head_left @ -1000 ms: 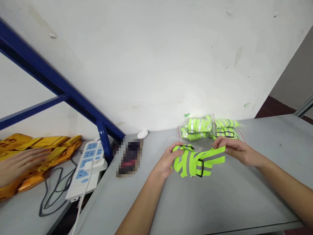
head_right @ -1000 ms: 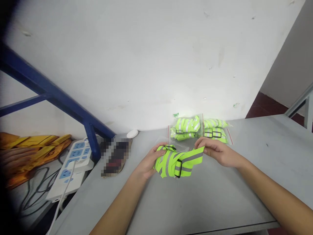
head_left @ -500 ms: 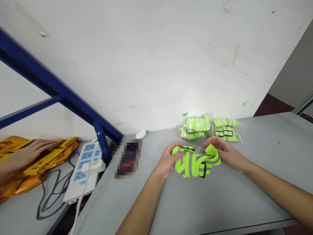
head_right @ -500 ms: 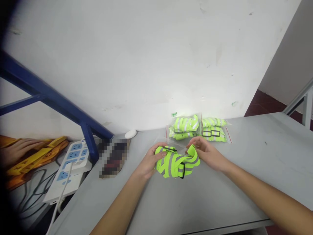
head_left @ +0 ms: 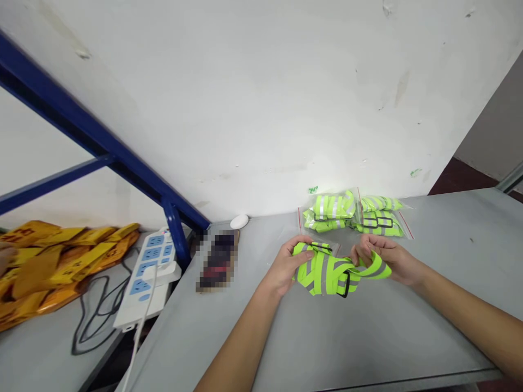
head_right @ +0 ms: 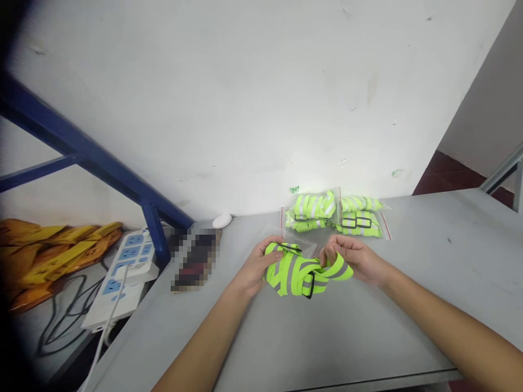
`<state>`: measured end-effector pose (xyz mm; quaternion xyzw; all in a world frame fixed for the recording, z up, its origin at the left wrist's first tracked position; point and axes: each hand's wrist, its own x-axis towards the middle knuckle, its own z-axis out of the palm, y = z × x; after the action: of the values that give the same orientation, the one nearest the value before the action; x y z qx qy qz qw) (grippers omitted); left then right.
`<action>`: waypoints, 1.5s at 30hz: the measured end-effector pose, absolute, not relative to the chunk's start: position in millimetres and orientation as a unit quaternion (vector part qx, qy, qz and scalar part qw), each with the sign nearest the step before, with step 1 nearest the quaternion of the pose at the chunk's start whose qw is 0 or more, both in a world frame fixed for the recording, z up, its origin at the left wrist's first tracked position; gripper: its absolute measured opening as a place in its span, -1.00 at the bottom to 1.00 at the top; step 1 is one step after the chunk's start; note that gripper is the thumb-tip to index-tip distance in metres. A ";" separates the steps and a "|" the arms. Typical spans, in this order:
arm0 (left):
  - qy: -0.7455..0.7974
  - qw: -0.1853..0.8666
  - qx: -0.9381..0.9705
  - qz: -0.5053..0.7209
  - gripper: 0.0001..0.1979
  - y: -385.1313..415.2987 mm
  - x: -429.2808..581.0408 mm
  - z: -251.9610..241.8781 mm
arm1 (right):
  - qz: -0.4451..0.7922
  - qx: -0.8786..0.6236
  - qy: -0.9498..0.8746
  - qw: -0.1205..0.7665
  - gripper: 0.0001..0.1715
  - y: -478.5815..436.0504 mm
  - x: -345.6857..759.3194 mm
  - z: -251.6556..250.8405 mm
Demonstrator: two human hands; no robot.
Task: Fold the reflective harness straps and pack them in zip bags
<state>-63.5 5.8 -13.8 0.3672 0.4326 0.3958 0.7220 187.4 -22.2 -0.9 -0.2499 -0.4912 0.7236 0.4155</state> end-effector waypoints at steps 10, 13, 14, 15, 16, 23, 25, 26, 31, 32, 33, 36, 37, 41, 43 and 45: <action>0.483 0.650 0.400 0.430 -0.60 2.8 -55.0 -9.8 | 0.392 -0.455 -0.738 0.307 -0.22 -37.5 185.1 9.3; 0.499 0.599 0.445 0.441 -0.66 -4.5 -44.1 -10.3 | 0.371 -0.504 -0.736 0.257 0.00 -47.7 163.1 1.6; 0.501 0.581 0.467 0.439 -0.68 -8.1 -39.3 -10.2 | 0.368 -0.522 -0.725 0.259 0.04 -49.7 156.1 -0.7; 0.499 0.565 0.490 0.437 -0.69 -12.1 -34.4 -9.8 | 0.367 -0.541 -0.707 0.269 0.08 -50.7 150.1 -2.2; 0.494 0.553 0.511 0.434 -0.69 -16.1 -29.6 -9.1 | 0.368 -0.559 -0.687 0.284 0.10 -50.9 145.4 -2.9; 0.461 0.536 0.557 0.436 -0.61 -26.5 -15.6 -4.4 | 0.358 -0.533 -0.689 0.335 -0.21 -46.3 138.2 0.4; 0.454 0.524 0.564 0.448 -0.65 -26.0 -15.7 -5.7 | 0.336 -0.527 -0.712 0.320 -0.09 -47.2 137.1 -0.9; 0.456 0.515 0.569 0.451 -0.67 -26.2 -15.5 -6.5 | 0.330 -0.525 -0.718 0.316 -0.06 -47.7 136.4 -1.4; 0.497 0.411 0.609 0.461 -0.70 -32.1 -13.6 -8.0 | 0.368 -0.513 -0.709 0.314 -0.18 -46.3 135.6 3.8; 0.492 0.388 0.626 0.464 -0.72 -33.1 -13.6 -7.7 | 0.380 -0.512 -0.705 0.311 -0.20 -45.5 136.2 6.1; 0.480 0.366 0.646 0.467 -0.73 -33.7 -13.9 -7.4 | 0.393 -0.511 -0.700 0.306 -0.22 -44.8 136.9 8.6; 0.433 0.311 0.703 0.470 -0.75 -34.0 -15.0 -7.3 | 0.429 -0.512 -0.684 0.294 -0.23 -43.8 138.2 14.7; 0.422 0.300 0.716 0.468 -0.74 -34.0 -15.2 -7.6 | 0.440 -0.512 -0.678 0.291 -0.26 -43.6 138.1 15.9; 0.411 0.288 0.742 0.444 -0.70 -34.2 -17.2 -9.9 | 0.464 -0.493 -0.676 0.291 -0.52 -42.0 138.2 15.5; 0.399 0.271 0.749 0.453 -0.68 -32.1 -22.4 -10.0 | 0.435 -0.497 -0.697 0.280 -0.61 -40.1 142.5 10.8; 0.386 0.224 0.741 0.501 -0.69 -26.7 -32.1 -8.3 | 0.337 -0.519 -0.738 0.271 -0.62 -37.3 152.7 2.7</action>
<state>-32.1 -26.7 -8.3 0.7412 0.3864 0.5013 0.2236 152.7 -37.3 2.7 -0.5185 -0.7380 0.3367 0.2705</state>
